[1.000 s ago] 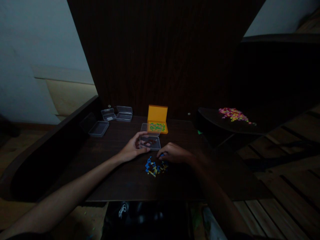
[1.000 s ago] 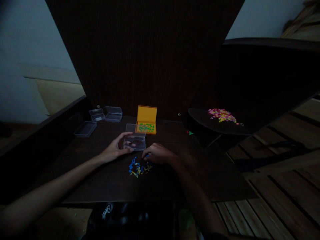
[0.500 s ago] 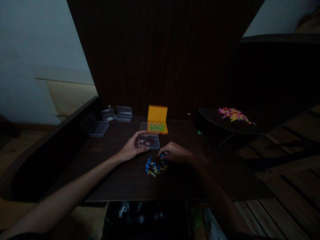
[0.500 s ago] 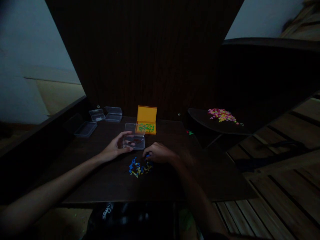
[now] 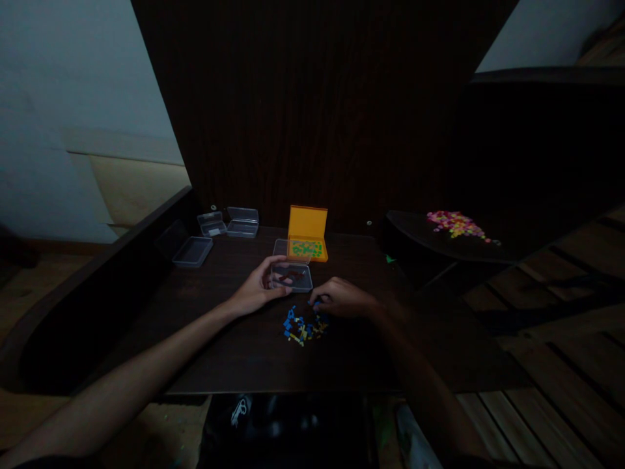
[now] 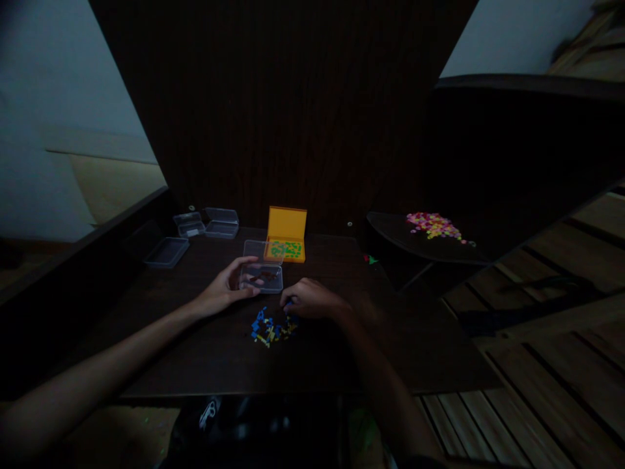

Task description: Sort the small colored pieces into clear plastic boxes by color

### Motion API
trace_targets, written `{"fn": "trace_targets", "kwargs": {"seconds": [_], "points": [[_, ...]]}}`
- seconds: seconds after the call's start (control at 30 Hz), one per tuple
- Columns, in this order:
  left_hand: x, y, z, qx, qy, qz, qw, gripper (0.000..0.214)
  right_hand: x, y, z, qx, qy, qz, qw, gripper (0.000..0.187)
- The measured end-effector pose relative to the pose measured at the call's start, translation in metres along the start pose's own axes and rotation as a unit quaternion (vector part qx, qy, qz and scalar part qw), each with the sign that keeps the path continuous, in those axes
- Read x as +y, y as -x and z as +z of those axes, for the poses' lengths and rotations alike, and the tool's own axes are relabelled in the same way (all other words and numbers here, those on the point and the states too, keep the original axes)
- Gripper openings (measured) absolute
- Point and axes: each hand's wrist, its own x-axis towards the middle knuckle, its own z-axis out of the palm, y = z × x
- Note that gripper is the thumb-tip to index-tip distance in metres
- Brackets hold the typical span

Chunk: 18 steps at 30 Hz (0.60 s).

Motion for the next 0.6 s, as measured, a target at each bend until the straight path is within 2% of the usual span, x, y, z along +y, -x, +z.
{"fn": "trace_targets", "kwargs": {"seconds": [0.33,0.6], "points": [[-0.001,-0.001,0.0,-0.004,-0.002,0.002,1.0,0.066,-0.004,-0.005,0.008,0.001,-0.035,-0.021,0.999,0.023],[-0.001,0.0,-0.001,-0.007,-0.013,0.016,1.0,0.063,-0.008,-0.01,0.012,-0.001,-0.026,-0.018,0.999,0.015]]}}
